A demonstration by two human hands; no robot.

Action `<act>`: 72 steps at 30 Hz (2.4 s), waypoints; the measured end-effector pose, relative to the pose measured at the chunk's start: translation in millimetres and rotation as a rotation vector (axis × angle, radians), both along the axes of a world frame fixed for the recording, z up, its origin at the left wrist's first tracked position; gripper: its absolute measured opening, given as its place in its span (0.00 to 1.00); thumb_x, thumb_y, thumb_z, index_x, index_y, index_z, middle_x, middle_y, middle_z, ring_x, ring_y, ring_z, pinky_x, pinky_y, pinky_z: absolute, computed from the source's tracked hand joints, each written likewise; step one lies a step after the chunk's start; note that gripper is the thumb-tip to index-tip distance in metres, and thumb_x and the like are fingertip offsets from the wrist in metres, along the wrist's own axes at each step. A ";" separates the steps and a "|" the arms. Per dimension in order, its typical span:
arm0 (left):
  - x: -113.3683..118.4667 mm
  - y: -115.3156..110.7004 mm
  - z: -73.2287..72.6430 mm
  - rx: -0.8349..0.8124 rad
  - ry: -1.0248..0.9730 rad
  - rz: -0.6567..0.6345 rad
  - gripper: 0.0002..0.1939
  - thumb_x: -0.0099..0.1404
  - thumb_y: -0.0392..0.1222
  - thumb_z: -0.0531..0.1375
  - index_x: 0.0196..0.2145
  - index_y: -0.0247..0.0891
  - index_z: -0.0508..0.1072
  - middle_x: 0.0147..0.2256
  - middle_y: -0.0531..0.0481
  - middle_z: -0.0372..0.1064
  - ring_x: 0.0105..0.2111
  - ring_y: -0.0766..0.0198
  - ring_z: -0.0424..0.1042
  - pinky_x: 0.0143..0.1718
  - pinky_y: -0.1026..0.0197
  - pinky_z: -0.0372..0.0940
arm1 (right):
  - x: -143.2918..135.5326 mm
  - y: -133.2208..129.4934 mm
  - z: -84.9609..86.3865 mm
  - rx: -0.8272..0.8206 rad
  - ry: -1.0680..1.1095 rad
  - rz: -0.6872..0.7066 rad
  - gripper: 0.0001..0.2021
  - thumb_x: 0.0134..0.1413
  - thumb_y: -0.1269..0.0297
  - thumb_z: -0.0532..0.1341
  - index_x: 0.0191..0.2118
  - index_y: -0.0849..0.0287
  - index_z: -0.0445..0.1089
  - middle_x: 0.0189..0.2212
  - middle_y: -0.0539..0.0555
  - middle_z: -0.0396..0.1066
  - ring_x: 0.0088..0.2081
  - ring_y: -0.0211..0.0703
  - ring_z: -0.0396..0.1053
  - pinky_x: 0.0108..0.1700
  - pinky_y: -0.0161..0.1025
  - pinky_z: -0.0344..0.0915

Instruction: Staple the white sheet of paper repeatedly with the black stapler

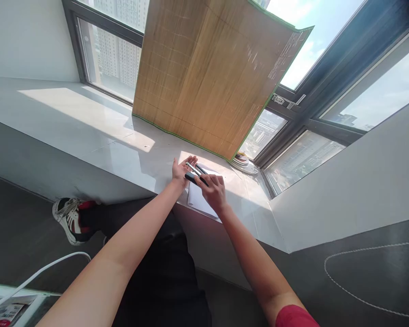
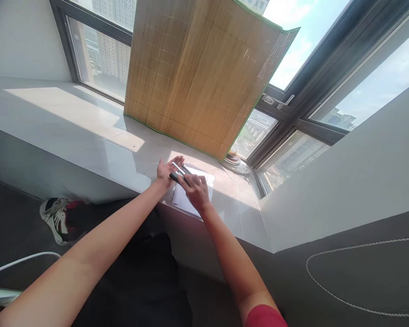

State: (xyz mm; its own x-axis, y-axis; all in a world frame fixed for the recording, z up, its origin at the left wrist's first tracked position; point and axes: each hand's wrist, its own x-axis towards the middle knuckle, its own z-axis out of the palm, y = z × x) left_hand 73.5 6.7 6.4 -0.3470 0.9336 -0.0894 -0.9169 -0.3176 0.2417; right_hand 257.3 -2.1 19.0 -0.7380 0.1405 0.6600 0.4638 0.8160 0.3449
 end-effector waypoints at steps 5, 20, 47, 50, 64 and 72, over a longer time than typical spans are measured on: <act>0.0 1.3 -1.1 0.033 -0.017 -0.008 0.36 0.84 0.61 0.42 0.54 0.27 0.78 0.47 0.31 0.82 0.53 0.49 0.83 0.59 0.52 0.74 | 1.4 2.0 -6.5 0.020 0.026 0.027 0.22 0.67 0.78 0.62 0.59 0.48 0.79 0.50 0.54 0.82 0.48 0.46 0.73 0.52 0.46 0.62; -2.2 -5.5 4.0 0.081 0.092 0.066 0.36 0.82 0.64 0.44 0.54 0.33 0.80 0.58 0.31 0.78 0.62 0.51 0.77 0.65 0.50 0.70 | 40.4 8.7 -41.8 -0.982 0.657 -0.316 0.15 0.51 0.52 0.71 0.42 0.53 0.86 0.30 0.51 0.82 0.33 0.51 0.76 0.39 0.44 0.69; 17.0 -15.0 22.0 0.018 0.384 -0.109 0.31 0.82 0.65 0.45 0.50 0.42 0.79 0.58 0.38 0.78 0.60 0.48 0.75 0.55 0.51 0.73 | -54.7 9.1 1.6 -0.652 0.463 -0.010 0.09 0.55 0.74 0.65 0.40 0.55 0.78 0.35 0.53 0.80 0.37 0.48 0.73 0.43 0.43 0.71; 17.6 -11.5 18.6 -0.003 0.414 -0.029 0.27 0.84 0.61 0.47 0.44 0.41 0.79 0.51 0.41 0.81 0.51 0.56 0.79 0.49 0.58 0.73 | -48.1 1.9 7.0 -0.668 0.559 0.117 0.09 0.54 0.74 0.65 0.40 0.56 0.78 0.38 0.54 0.80 0.38 0.46 0.76 0.43 0.42 0.74; 42.8 -25.9 32.2 0.076 0.514 -0.078 0.23 0.77 0.60 0.63 0.31 0.41 0.69 0.15 0.62 0.48 0.12 0.74 0.48 0.14 0.69 0.47 | -35.6 -71.5 0.7 -0.714 0.870 0.185 0.07 0.63 0.70 0.65 0.39 0.53 0.81 0.38 0.53 0.79 0.37 0.44 0.79 0.41 0.44 0.80; 55.8 -39.3 41.2 0.075 0.501 -0.020 0.29 0.79 0.63 0.59 0.26 0.42 0.62 0.15 0.60 0.42 0.12 0.73 0.44 0.15 0.66 0.47 | -33.7 -103.1 1.2 -0.583 0.928 0.107 0.13 0.65 0.74 0.66 0.46 0.49 0.84 0.39 0.53 0.79 0.39 0.46 0.80 0.42 0.46 0.82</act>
State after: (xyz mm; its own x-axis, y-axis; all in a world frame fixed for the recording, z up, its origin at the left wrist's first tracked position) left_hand 129.3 -32.6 47.7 -0.3120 0.9379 0.1514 -0.7004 -0.3347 0.6304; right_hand 223.5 -105.2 20.2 -0.0164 0.5757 0.8175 0.2601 0.7919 -0.5525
